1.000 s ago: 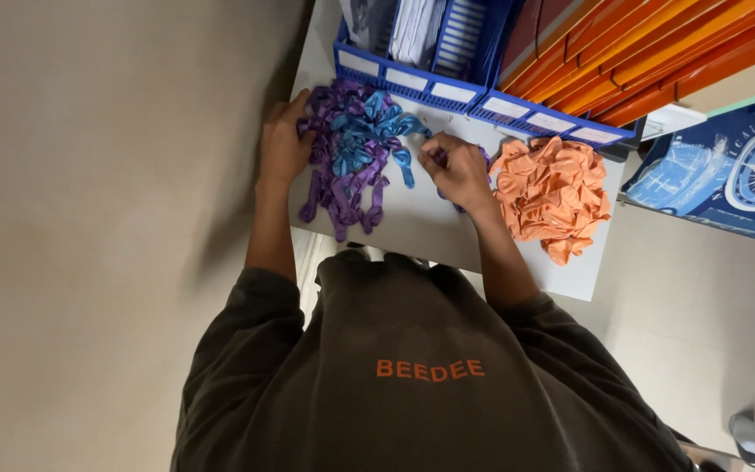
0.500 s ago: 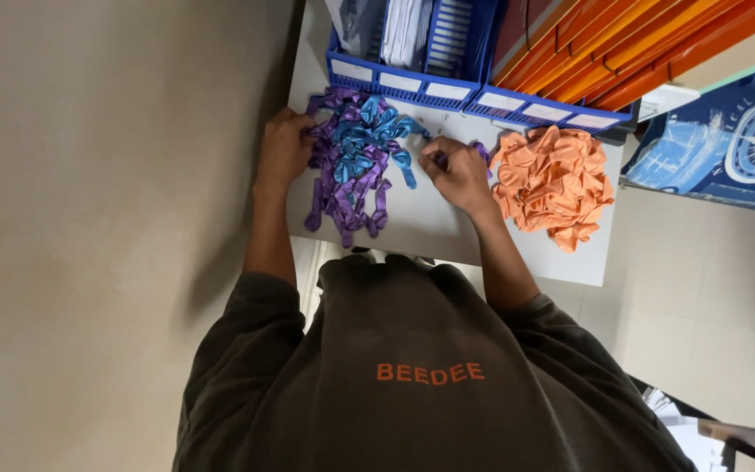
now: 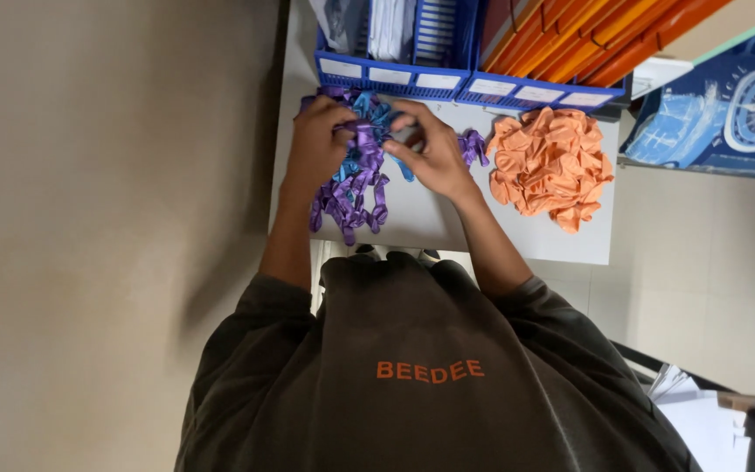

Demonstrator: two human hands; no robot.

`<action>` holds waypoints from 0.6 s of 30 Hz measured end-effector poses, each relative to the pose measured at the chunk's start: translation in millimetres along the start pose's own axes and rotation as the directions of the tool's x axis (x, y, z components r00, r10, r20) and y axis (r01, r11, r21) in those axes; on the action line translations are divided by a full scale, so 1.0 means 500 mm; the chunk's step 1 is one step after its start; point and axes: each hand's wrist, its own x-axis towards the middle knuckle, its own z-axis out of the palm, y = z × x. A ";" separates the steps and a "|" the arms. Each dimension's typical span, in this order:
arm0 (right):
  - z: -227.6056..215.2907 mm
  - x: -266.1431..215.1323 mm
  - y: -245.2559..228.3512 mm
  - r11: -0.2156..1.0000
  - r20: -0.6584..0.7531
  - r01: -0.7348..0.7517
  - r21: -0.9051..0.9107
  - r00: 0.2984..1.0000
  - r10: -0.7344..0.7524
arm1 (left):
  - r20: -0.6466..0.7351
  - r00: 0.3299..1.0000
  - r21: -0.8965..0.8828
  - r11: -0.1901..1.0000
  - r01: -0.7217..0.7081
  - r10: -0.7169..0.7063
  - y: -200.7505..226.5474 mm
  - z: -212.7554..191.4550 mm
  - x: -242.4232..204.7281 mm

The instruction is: Sorting and organizing purple, blue, and orange fabric lanyards on an office desk.

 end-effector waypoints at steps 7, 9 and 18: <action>0.011 -0.010 0.061 0.999 -0.039 -0.035 0.020 0.999 0.036 | 0.042 0.996 0.019 0.996 -0.086 0.085 0.014 0.063 0.004; -0.002 -0.017 0.053 0.988 -0.084 -0.109 0.108 0.989 0.118 | 0.064 0.994 -0.050 0.995 -0.089 0.092 0.026 0.064 0.008; -0.086 -0.067 0.107 0.982 -0.205 -0.098 0.159 0.970 0.130 | 0.169 0.985 -0.125 0.992 -0.002 0.023 0.015 0.104 0.010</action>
